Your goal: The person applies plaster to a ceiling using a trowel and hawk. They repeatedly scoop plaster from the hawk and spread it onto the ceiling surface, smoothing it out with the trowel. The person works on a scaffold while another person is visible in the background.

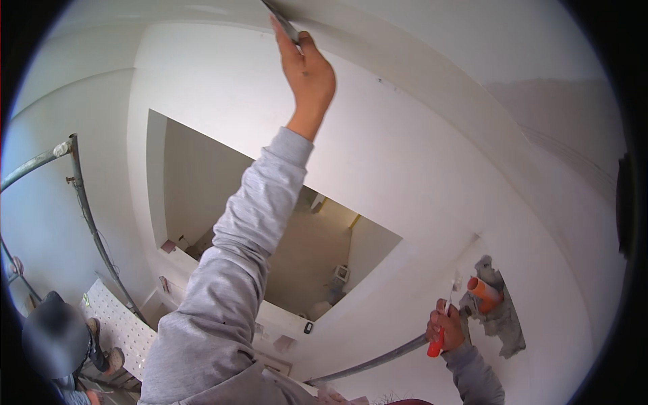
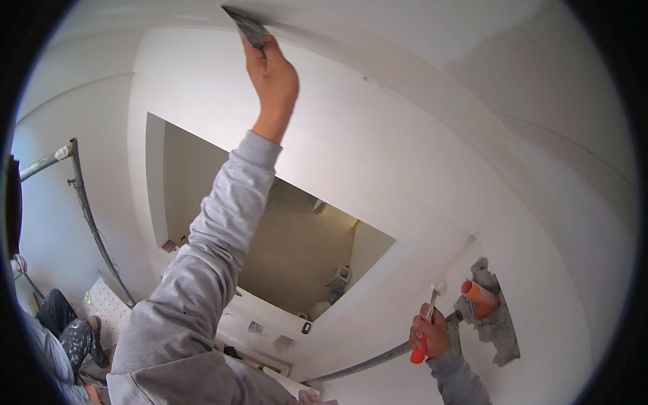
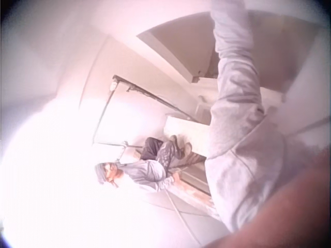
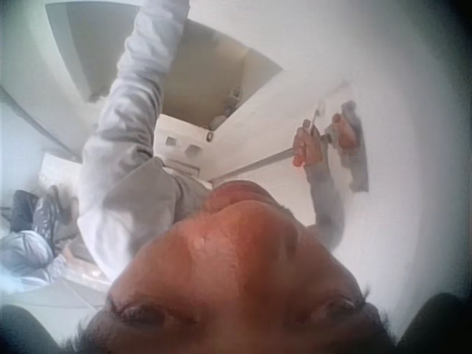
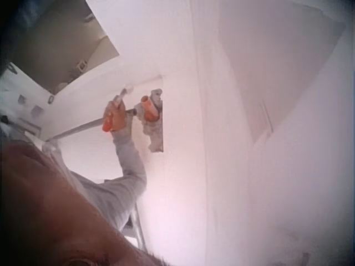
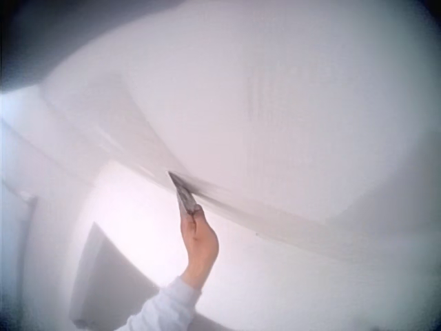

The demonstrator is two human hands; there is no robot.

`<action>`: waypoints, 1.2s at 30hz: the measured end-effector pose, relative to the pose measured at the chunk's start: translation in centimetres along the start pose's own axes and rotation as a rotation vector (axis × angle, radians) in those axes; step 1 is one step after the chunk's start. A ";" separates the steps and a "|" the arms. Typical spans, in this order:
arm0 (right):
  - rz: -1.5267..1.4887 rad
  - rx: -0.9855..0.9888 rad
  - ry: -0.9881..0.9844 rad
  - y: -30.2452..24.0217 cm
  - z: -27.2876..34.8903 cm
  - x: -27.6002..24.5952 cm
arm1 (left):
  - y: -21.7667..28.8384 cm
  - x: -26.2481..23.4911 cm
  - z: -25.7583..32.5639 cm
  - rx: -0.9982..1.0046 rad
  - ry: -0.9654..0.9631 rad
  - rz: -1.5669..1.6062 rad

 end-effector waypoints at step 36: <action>0.022 0.215 -0.199 -0.2 2.5 2.0 | 18.5 -5.4 23.5 0.163 -1.146 0.635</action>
Point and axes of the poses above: each hand's wrist, its own z-axis away from the middle knuckle, its own x-axis out of the palm, y = z × x, the point moved 2 cm from there along -z, towards the middle knuckle, and after that the axes turned 15 degrees about -z, right-handed, at the moved point
